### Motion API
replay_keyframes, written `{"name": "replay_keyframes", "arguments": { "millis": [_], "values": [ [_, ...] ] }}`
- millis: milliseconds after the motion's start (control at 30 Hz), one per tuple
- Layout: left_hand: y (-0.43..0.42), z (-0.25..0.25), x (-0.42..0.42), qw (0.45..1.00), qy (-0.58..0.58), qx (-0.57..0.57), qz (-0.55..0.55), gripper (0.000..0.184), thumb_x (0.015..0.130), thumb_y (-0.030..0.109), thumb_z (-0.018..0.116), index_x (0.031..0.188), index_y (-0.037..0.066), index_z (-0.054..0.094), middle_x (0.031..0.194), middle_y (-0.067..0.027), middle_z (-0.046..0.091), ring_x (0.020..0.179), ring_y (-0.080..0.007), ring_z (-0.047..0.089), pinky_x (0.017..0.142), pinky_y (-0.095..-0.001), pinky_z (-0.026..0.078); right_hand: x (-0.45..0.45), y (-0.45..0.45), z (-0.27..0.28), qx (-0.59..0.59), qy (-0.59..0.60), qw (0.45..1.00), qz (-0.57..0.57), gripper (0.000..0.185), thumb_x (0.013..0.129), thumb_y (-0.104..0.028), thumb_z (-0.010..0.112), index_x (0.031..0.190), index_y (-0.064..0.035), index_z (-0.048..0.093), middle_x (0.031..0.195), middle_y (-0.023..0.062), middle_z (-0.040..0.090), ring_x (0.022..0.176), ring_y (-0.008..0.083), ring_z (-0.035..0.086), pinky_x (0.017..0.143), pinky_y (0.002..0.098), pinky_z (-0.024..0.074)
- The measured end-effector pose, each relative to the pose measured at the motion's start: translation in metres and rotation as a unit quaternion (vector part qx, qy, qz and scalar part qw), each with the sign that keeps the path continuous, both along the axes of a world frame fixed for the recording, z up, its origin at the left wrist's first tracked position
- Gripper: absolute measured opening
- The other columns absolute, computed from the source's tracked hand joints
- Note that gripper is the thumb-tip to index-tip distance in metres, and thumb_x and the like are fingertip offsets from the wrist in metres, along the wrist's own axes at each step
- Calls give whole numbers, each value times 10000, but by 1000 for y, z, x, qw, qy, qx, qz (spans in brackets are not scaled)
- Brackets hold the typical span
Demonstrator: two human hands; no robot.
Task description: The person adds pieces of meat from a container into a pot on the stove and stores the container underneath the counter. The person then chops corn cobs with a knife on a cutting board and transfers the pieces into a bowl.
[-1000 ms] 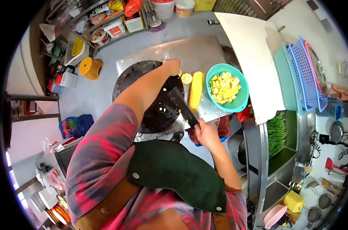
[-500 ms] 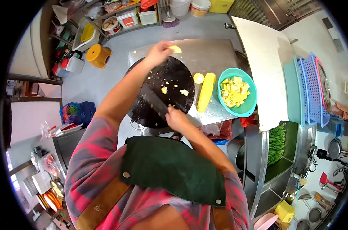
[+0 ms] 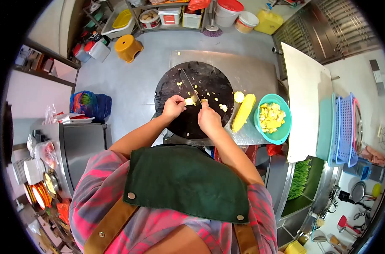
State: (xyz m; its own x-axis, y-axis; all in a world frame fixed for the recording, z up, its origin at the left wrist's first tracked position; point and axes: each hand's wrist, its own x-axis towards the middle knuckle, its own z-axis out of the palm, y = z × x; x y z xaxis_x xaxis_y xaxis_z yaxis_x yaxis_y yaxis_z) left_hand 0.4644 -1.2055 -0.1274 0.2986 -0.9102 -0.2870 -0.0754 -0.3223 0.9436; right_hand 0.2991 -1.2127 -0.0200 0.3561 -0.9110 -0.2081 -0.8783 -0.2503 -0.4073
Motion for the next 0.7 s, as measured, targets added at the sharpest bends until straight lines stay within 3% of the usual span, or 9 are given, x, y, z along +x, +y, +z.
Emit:
{"name": "replay_keyframes", "arguments": {
  "millis": [133, 233, 300, 367, 467, 500, 600, 700],
  "values": [
    [1, 12, 3, 1000, -11, 23, -6, 89, 766, 53, 638, 741, -10, 580, 640, -88, 631, 557, -142, 633, 536, -268, 491, 22, -4, 30, -75, -33, 997, -2, 143, 852, -113, 450, 929, 7, 437, 784, 232, 620, 733, 395, 621, 636, 469, 497],
    [3, 22, 2, 999, -20, 31, -12, 93, 768, 56, 640, 742, -10, 581, 635, -91, 629, 560, -146, 636, 537, -272, 493, 31, -10, 5, -39, 6, 999, -12, 152, 847, -114, 456, 933, 11, 441, 809, 239, 621, 761, 398, 621, 674, 469, 495],
    [-2, 21, 3, 999, -27, 21, -19, 95, 769, 55, 642, 740, -11, 581, 634, -94, 628, 562, -148, 638, 535, -276, 494, 28, -12, -20, 68, 37, 997, -26, 195, 844, -137, 468, 974, 9, 458, 864, 247, 624, 846, 400, 612, 763, 469, 477],
    [-2, 8, 5, 999, -27, 7, -27, 96, 769, 53, 644, 737, -14, 582, 634, -98, 628, 563, -147, 640, 531, -280, 495, 26, -14, -24, 45, 25, 998, -26, 189, 850, -139, 461, 976, 2, 465, 870, 237, 627, 855, 396, 611, 757, 463, 480],
    [-4, 10, 8, 998, -43, -6, -52, 102, 766, 57, 636, 730, -16, 574, 627, -112, 625, 559, -166, 643, 535, -298, 500, 24, -20, -22, 32, 15, 999, 8, 178, 847, -119, 460, 976, 2, 469, 875, 232, 625, 845, 388, 616, 732, 470, 488],
    [-4, 6, 9, 996, -70, 1, -62, 106, 772, 56, 635, 727, -14, 569, 621, -102, 619, 552, -159, 638, 521, -290, 496, 29, -18, -11, 48, 75, 995, 37, 185, 823, -113, 487, 968, 1, 474, 873, 236, 622, 818, 379, 624, 705, 466, 497],
    [-7, 14, 7, 991, -113, 25, -65, 110, 777, 53, 630, 727, -15, 558, 599, -89, 602, 530, -157, 632, 486, -286, 492, 34, -10, -20, -32, 71, 991, 111, 201, 827, -148, 498, 984, -24, 478, 836, 228, 626, 774, 375, 629, 676, 463, 503],
    [-8, 5, 4, 994, -102, -6, -49, 110, 770, 74, 639, 750, -15, 578, 552, -83, 588, 491, -175, 621, 474, -291, 487, 14, -11, -17, -37, -3, 999, 1, 188, 849, -173, 480, 976, -34, 477, 794, 226, 623, 760, 372, 628, 648, 477, 498]
  ]
}}
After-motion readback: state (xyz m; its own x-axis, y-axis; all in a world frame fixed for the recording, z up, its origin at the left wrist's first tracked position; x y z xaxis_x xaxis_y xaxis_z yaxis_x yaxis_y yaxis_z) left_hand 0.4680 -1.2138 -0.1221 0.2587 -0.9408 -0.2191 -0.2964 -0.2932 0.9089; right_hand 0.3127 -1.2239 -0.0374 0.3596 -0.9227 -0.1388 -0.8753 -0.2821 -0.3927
